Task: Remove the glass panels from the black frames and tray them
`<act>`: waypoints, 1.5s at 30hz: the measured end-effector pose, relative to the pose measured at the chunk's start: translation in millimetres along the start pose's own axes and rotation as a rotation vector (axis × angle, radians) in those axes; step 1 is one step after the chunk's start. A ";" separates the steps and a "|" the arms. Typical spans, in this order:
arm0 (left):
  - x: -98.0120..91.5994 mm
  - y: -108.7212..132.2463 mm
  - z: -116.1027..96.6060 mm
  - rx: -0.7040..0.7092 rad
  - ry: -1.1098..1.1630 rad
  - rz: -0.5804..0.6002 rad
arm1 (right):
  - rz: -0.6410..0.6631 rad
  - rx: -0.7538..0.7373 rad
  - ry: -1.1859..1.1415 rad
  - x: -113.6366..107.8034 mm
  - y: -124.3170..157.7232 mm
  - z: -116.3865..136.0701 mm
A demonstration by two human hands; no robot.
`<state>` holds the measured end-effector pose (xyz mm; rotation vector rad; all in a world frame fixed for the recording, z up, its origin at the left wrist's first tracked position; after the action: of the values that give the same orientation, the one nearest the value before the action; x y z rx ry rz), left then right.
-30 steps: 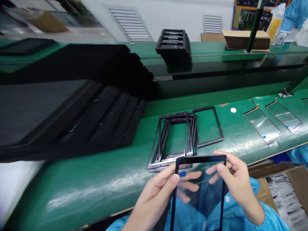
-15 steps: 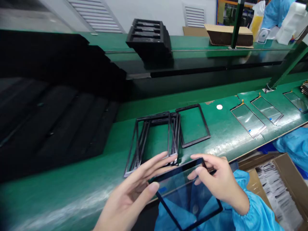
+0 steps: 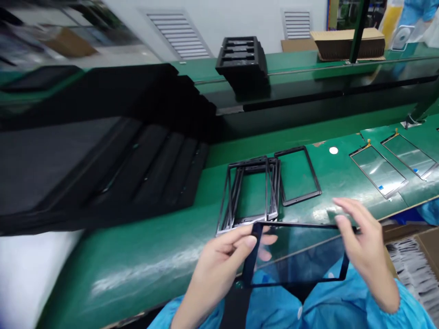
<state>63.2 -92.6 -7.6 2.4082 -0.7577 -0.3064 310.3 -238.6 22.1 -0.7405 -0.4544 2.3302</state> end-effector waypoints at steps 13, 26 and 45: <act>-25.5 4.1 21.0 -0.060 0.254 -0.226 | -0.069 0.390 -0.543 16.0 37.1 -36.1; -9.3 33.9 -53.6 0.657 -0.535 -0.408 | -0.055 0.379 -0.475 23.8 27.3 -7.6; 34.7 23.2 15.8 0.036 0.146 0.089 | -0.078 0.372 -0.625 34.8 14.0 -7.8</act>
<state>75.0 -135.6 -7.7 2.3910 -0.8069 -0.0804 286.4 -224.7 -4.4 0.1903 -0.2849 2.4400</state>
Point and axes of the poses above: each hand's wrist, its own y-axis away from the middle knuckle, its own x-axis out of the palm, z = x × y, the point moved 9 cm from there along -y, towards the middle knuckle, and after that the axes turned 15 degrees about -x, right-handed, at the moved point
